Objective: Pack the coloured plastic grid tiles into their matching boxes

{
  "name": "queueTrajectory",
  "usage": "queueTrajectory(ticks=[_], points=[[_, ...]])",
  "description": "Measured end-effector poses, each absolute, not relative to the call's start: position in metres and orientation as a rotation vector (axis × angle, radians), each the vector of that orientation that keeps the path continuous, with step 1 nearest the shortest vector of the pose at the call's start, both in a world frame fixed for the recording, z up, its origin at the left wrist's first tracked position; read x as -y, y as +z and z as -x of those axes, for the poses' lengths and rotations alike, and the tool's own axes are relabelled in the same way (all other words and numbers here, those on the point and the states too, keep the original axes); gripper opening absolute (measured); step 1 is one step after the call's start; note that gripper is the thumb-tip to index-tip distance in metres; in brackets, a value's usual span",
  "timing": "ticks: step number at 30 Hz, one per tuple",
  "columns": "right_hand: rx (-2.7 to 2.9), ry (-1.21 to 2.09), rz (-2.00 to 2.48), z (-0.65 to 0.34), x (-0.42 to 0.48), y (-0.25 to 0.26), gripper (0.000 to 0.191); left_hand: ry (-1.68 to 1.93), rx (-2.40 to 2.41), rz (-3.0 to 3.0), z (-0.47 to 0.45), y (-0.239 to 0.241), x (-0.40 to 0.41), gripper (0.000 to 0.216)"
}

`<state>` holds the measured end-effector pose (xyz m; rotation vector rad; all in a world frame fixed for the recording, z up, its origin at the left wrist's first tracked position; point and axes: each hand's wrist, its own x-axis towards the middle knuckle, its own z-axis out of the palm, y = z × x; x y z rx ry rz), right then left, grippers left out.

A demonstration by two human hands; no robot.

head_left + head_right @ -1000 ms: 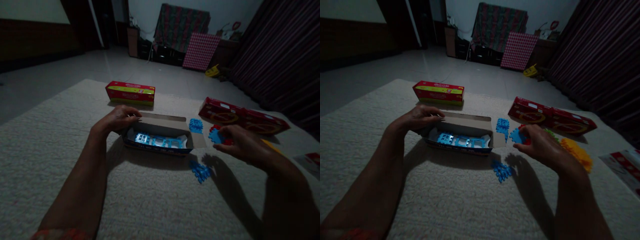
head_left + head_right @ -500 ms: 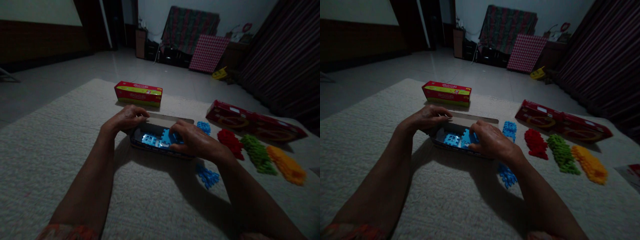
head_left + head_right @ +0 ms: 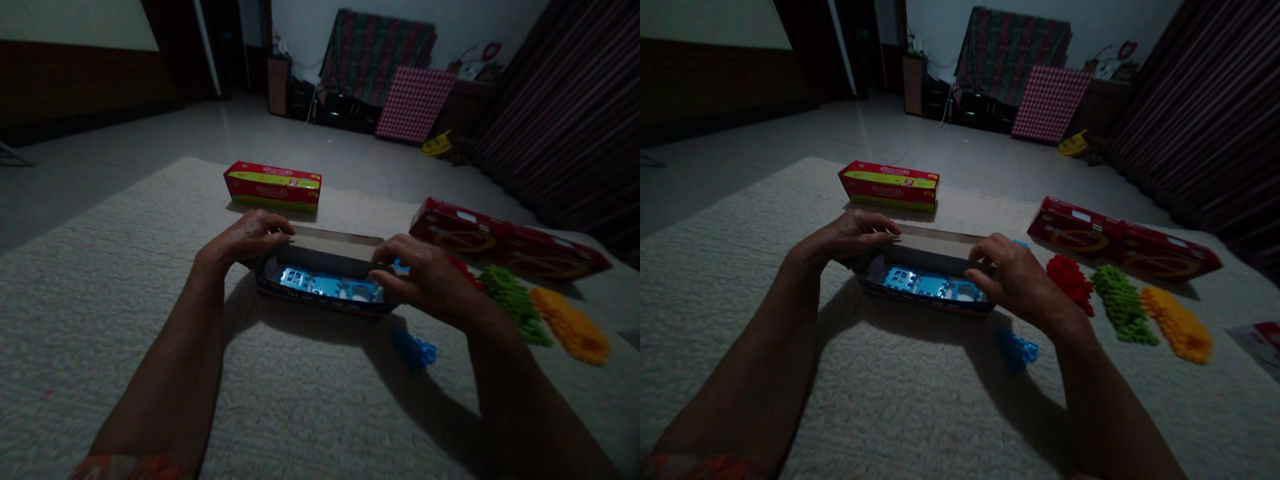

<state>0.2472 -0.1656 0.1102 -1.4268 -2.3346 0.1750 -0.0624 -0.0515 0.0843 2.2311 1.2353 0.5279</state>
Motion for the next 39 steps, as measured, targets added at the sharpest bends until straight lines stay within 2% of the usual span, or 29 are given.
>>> queueTrajectory(ticks=[4,8,14,17,26,28,31,37,39], points=[[2.191,0.058,1.609,-0.297,0.168,0.108,0.012,0.532,-1.222,-2.21,0.064,0.082,0.05,0.038],[2.126,0.02,1.814,-0.334,0.171,0.082,0.014,0.488,-1.285,-2.145,0.064,0.082,0.05,0.043],[2.175,0.067,1.836,-0.342,0.178,0.037,0.049,0.431,-1.31,-2.152,0.06,0.085,0.05,0.045],[2.199,0.125,1.867,-0.338,0.182,0.028,0.054,0.418,-1.314,-2.122,0.06,0.084,0.05,0.049],[2.162,0.084,1.912,-0.325,0.193,0.035,0.039,0.404,-1.383,-2.13,0.062,0.082,0.047,0.048],[2.12,0.11,1.896,-0.321,0.191,0.039,0.031,0.409,-1.379,-2.134,0.063,0.082,0.046,0.045],[2.036,0.228,1.883,-0.321,0.185,0.044,0.015,0.444,-1.357,-2.155,0.063,0.081,0.047,0.041],[1.937,0.693,1.877,-0.345,0.186,0.054,0.013,0.469,-1.355,-2.111,0.059,0.087,0.051,0.035],[1.971,0.721,1.958,-0.349,0.19,0.056,0.013,0.48,-1.359,-2.103,0.057,0.089,0.053,0.033]])
